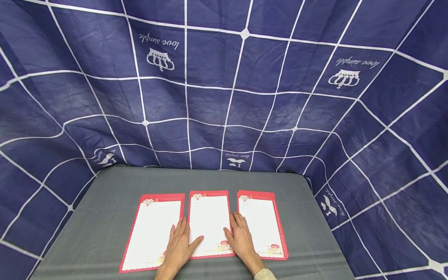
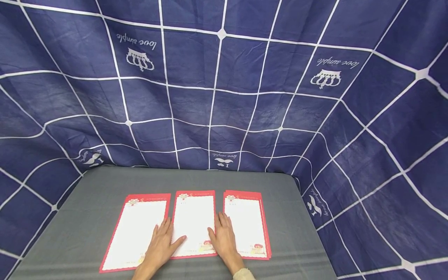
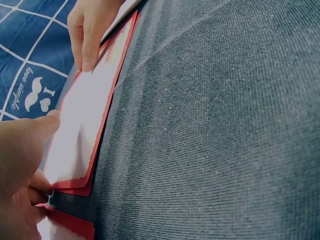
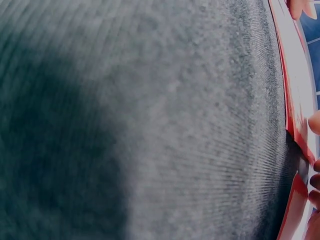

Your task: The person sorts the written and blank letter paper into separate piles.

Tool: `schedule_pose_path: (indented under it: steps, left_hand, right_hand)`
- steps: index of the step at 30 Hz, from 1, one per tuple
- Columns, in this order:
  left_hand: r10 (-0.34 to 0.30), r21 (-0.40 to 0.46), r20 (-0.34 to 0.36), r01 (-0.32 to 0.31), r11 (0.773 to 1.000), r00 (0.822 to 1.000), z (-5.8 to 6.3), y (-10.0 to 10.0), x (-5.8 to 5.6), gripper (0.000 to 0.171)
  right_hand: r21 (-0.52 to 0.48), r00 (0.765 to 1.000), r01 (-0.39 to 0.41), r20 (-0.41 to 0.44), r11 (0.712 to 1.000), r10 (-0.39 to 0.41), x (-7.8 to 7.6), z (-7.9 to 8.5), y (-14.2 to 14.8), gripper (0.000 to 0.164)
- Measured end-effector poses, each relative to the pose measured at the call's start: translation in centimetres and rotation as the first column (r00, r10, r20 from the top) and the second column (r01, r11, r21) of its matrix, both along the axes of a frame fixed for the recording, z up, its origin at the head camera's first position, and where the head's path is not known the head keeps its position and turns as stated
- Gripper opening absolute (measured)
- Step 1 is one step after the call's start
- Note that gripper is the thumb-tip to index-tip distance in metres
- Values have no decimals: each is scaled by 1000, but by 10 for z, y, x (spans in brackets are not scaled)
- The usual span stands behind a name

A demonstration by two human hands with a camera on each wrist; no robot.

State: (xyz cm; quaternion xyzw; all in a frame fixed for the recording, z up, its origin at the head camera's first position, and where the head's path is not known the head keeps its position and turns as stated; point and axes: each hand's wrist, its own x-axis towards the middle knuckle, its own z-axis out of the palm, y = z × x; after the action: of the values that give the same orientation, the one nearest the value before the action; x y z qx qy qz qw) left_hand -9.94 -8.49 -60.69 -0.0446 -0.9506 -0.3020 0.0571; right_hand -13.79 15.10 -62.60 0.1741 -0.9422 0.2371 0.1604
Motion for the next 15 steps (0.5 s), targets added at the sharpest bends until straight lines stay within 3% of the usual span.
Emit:
schedule_pose_path:
  steps: [8,15]
  left_hand:
    - [-5,14,3,5,1000,1000,3,1,1,84]
    - [12,107,-6,-11,994,1000,6,1,0,75]
  right_hand:
    - [11,996,-12,-92,1000,13,0,-1,-1,52]
    - [-94,992,18,-124,995,-29,0,3,-3,46]
